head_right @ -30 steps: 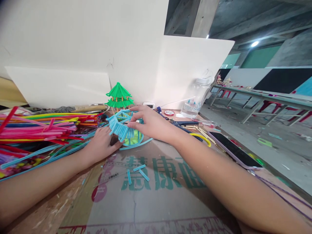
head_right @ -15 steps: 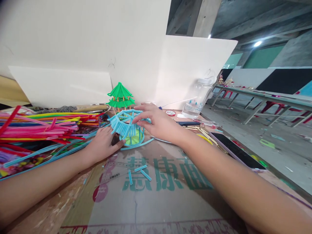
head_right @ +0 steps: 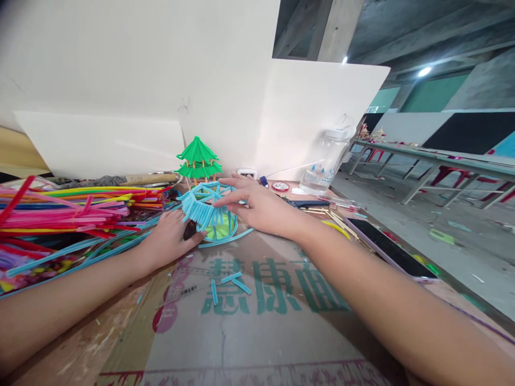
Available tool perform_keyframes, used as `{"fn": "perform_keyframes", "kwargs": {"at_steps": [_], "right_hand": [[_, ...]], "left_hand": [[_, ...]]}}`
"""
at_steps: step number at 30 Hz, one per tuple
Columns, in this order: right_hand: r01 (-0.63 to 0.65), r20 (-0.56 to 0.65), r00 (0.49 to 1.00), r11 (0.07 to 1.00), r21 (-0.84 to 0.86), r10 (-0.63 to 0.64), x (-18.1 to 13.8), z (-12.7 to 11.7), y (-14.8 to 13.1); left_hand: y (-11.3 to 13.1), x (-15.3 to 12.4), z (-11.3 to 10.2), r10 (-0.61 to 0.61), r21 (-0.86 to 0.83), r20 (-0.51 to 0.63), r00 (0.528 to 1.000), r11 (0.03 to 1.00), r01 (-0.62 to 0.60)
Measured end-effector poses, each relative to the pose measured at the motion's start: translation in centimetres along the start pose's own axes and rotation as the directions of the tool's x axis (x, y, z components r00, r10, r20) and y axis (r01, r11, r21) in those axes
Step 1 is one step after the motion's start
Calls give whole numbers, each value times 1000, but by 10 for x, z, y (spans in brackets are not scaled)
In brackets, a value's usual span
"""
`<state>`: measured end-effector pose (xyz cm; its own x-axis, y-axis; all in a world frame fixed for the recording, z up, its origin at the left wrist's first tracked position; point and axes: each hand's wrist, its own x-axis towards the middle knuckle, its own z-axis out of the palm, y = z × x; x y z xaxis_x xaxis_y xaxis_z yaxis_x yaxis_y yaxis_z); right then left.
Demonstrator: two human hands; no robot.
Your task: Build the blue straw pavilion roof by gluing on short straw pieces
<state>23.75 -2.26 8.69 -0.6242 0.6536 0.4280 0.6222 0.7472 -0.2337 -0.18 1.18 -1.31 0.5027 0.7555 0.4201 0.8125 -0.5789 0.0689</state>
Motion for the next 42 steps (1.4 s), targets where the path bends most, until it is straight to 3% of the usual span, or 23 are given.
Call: {"fn": "perform_keyframes", "kwargs": {"at_steps": [6,18,22,27,42], "right_hand": [[-1,-114,993,1000,11,2,0,-2,-2],[1,-72,997,999,-41,-4,-1,0,1],[51,-65,996,997,-61,-55,-2,-1,-1],[139,20,990,966,-217,-138,-4,2,1],[130,-57,985,921,-366,-162,-1,12,-7]], "left_hand": [[0,0,-1,0,-16,-2,1000,1000,0],[2,0,-1,-7,22,-3,1000,1000,7],[3,0,-2,-8,4,-9,1000,1000,8],[3,-1,-2,-5,2,-23,1000,1000,5],[1,-1,0,-5,8,-12,1000,1000,5]]}}
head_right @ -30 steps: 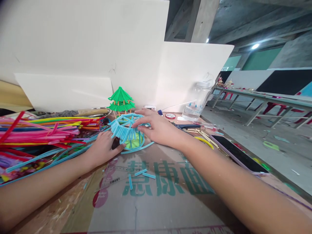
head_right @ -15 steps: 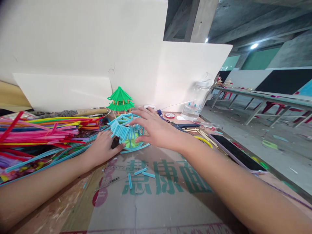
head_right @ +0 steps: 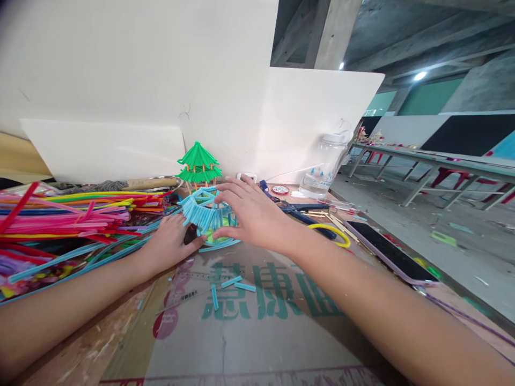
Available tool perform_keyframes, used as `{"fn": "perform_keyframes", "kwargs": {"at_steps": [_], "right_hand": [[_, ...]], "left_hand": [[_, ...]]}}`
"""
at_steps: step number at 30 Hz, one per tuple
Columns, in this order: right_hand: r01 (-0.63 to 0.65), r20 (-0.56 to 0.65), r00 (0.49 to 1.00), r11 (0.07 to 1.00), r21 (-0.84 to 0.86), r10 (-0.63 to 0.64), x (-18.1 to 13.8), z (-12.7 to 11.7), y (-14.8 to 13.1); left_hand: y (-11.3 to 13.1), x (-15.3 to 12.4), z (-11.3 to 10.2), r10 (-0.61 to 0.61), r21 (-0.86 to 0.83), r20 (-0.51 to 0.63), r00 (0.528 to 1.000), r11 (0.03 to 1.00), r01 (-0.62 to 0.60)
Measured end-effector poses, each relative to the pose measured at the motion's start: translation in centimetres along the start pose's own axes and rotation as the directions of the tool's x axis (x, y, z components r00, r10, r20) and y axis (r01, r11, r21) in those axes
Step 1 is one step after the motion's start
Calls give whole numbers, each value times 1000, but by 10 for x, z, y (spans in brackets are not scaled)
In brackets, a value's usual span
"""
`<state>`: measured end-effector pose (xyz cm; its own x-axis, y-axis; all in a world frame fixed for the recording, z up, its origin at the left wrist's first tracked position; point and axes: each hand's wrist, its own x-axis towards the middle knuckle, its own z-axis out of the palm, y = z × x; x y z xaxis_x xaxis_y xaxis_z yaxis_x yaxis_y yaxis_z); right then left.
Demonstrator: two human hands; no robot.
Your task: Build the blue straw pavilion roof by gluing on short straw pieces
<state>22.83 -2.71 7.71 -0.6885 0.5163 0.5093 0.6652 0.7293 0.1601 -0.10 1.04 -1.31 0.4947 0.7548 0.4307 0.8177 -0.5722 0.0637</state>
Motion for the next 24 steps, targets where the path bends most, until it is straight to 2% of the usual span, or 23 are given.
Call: {"fn": "perform_keyframes", "kwargs": {"at_steps": [6,13,24], "right_hand": [[-5,-89,996,992,-125,-6,-2,10,-16],[12,-98,995,991,-134,-26,-3,14,-20],[12,-82,996,994,-107,-21,-1,5,-10]], "left_hand": [[-1,0,-1,3,-8,-5,1000,1000,-3],[1,0,-3,11,-24,-6,1000,1000,-11],[-2,-1,1,19,7,-18,1000,1000,-19]]}}
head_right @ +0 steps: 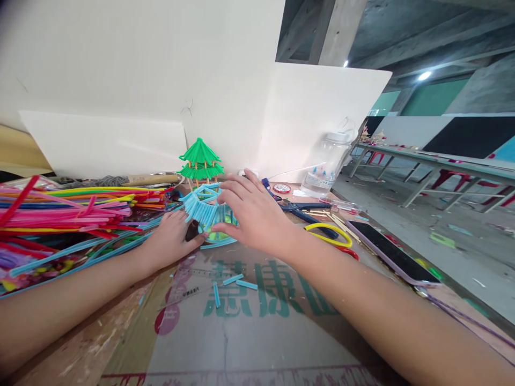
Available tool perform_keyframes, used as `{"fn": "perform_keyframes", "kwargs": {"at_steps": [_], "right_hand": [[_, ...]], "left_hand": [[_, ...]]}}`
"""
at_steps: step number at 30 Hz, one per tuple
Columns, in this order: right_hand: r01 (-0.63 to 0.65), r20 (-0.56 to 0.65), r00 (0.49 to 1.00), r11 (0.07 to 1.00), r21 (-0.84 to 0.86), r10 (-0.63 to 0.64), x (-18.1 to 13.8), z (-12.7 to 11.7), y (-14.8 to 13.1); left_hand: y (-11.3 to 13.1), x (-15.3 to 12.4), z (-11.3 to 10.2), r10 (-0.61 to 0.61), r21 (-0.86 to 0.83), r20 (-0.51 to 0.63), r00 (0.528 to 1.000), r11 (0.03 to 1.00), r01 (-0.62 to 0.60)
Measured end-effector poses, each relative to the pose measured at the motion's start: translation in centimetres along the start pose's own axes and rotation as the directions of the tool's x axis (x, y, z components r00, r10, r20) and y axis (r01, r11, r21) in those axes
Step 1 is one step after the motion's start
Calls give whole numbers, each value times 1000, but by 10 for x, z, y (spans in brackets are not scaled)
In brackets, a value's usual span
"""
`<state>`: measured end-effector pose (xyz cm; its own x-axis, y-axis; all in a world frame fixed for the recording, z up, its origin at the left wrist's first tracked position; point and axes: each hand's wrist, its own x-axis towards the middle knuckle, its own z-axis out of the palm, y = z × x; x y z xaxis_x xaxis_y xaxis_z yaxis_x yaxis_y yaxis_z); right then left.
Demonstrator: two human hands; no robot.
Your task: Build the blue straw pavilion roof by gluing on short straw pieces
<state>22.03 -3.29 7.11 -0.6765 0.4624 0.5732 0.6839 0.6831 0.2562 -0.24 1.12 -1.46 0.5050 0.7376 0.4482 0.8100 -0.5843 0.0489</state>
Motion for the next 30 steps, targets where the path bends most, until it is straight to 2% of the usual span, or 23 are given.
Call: {"fn": "perform_keyframes", "kwargs": {"at_steps": [11,18,25,30], "right_hand": [[24,-7,1000,1000,-14,-25,-1,2,-3],[62,105,992,998,-3,-62,1,-9,11],[-50,65,997,987,153,41,5,-41,26],[-152,83,987,976,154,140,4,-34,23]], "left_hand": [[-1,0,1,2,-30,-3,1000,1000,-2],[-2,2,1,-31,-45,0,1000,999,31],[-2,3,-3,-51,-40,3,999,998,51],[-2,3,-5,-51,-45,16,999,998,52]]}}
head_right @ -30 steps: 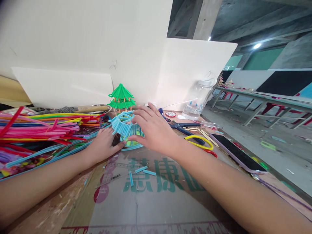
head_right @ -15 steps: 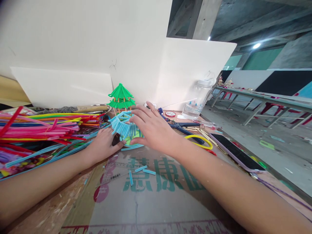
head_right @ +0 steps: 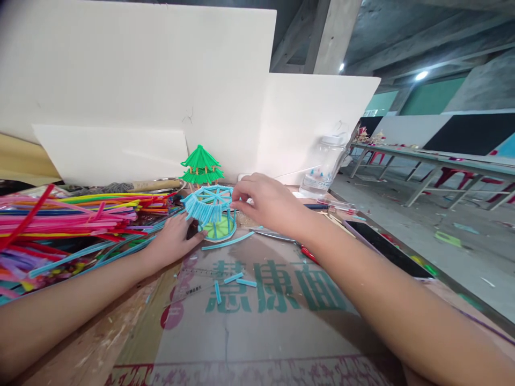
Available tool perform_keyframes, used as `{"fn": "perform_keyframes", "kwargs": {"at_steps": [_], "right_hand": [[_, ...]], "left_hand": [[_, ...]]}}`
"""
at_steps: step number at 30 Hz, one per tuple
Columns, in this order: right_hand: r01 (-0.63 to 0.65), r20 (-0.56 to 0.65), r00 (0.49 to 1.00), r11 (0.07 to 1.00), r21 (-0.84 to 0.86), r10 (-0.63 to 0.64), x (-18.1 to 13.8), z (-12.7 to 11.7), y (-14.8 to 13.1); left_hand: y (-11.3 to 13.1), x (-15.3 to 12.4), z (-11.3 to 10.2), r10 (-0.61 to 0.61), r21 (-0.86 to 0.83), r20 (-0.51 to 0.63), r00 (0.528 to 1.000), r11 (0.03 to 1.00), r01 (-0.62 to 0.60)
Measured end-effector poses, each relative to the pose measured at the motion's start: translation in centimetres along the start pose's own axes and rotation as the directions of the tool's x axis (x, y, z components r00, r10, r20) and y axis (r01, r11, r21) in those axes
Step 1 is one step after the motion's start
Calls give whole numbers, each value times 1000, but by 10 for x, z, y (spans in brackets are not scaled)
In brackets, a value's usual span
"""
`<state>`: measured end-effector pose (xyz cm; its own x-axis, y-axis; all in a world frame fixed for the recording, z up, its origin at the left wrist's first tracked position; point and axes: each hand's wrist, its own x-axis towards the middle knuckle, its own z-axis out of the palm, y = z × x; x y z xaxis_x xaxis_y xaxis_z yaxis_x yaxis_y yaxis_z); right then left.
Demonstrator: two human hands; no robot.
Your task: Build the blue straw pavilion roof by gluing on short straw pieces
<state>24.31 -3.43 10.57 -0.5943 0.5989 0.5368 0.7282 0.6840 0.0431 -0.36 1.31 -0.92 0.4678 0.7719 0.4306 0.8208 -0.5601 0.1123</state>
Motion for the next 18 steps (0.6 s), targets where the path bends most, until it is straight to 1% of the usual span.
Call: {"fn": "perform_keyframes", "kwargs": {"at_steps": [2,5,8,11,13,15,16,18], "right_hand": [[22,7,1000,1000,-18,-22,-1,8,-3],[77,24,997,990,-122,-75,-2,20,-9],[78,27,997,976,-202,-74,-4,29,-15],[98,28,995,978,-184,-95,-4,31,-16],[101,42,995,984,-147,-96,-3,25,-13],[49,53,998,995,-89,-44,-2,13,-8],[0,58,998,999,-54,3,-1,6,-4],[-132,113,985,991,3,131,-1,-9,4]], "left_hand": [[0,0,0,-5,-3,8,1000,1000,5],[0,-1,1,-12,2,1,1000,1000,12],[1,-2,1,0,-10,-18,1000,1000,0],[1,-2,2,13,-21,-24,1000,1000,-13],[1,-2,2,6,-13,-31,1000,1000,-6],[0,-2,4,-5,3,-39,999,1000,5],[-1,-2,4,-9,9,-43,999,1000,10],[-3,-1,6,-11,0,-52,999,1000,11]]}}
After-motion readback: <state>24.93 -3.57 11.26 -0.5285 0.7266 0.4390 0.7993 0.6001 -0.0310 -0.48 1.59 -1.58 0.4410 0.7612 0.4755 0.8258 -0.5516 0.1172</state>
